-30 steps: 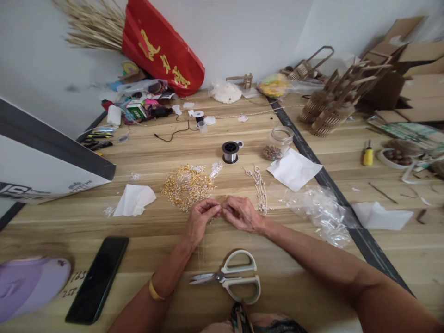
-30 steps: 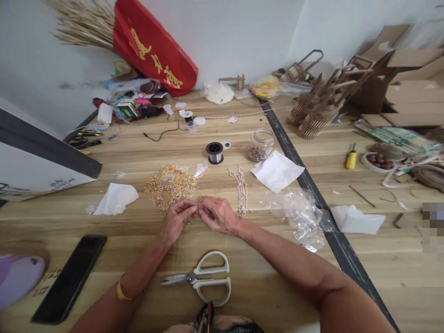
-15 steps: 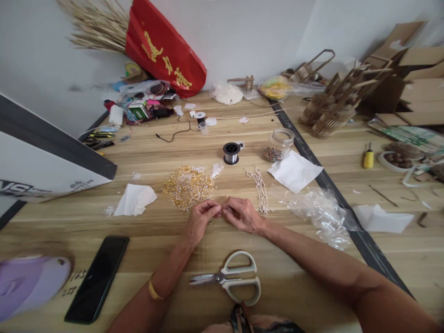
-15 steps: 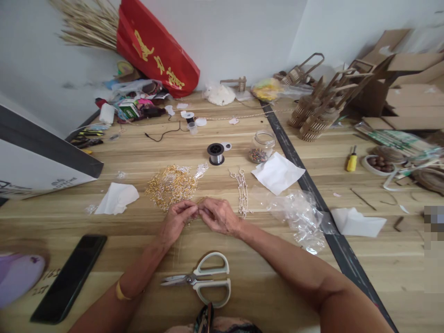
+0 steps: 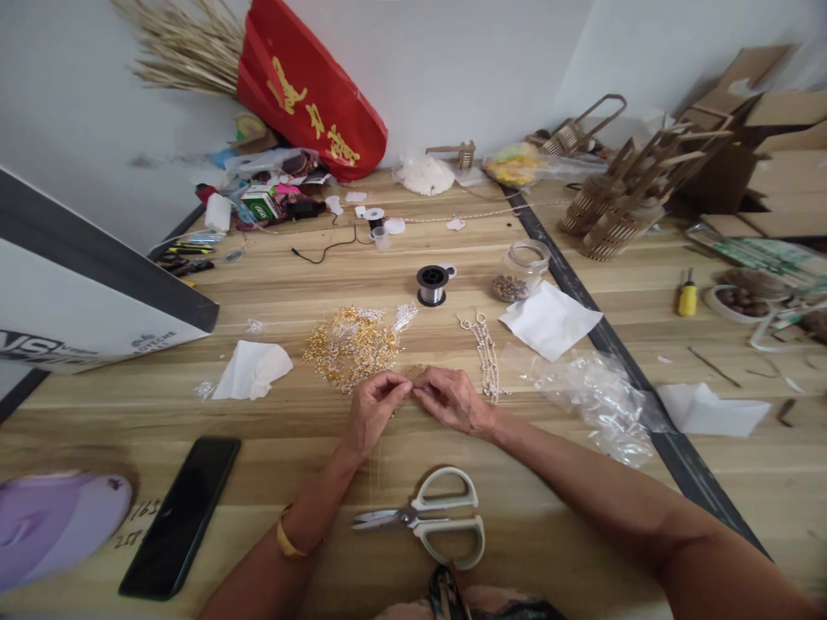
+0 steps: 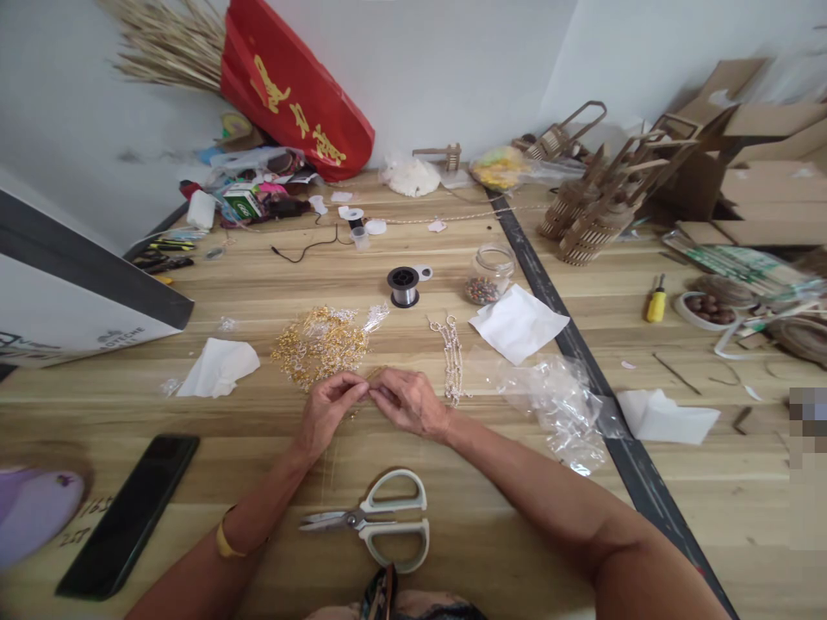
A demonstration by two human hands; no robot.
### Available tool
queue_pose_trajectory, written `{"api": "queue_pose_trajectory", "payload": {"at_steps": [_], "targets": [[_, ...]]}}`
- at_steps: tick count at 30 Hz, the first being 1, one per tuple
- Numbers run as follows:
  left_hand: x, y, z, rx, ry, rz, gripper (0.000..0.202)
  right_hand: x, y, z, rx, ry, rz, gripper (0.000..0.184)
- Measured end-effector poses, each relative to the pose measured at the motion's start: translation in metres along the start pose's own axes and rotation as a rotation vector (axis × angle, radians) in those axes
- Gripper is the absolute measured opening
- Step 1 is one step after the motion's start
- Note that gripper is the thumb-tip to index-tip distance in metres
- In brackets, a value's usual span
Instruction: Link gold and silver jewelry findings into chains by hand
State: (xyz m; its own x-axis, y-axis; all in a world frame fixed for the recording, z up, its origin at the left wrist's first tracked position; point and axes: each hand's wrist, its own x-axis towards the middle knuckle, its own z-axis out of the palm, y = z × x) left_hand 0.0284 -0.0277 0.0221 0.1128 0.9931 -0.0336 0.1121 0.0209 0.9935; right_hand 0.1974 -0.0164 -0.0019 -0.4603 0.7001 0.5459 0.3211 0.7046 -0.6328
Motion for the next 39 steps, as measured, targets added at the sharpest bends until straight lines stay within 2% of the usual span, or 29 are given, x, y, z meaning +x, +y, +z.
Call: {"api": "queue_pose_trajectory", "payload": {"at_steps": [10, 20, 39], "targets": [[-0.001, 0.001, 0.000, -0.038, 0.068, 0.050, 0.009, 0.000, -0.001, 0.000, -0.010, 0.012, 0.036, 0.008], [-0.001, 0.006, 0.002, -0.061, 0.103, 0.007, 0.012, -0.001, 0.000, 0.001, -0.008, 0.003, 0.050, 0.013], [0.000, -0.004, 0.000, 0.067, 0.057, 0.058, 0.013, 0.000, 0.001, 0.001, -0.015, -0.013, -0.004, 0.010]]}}
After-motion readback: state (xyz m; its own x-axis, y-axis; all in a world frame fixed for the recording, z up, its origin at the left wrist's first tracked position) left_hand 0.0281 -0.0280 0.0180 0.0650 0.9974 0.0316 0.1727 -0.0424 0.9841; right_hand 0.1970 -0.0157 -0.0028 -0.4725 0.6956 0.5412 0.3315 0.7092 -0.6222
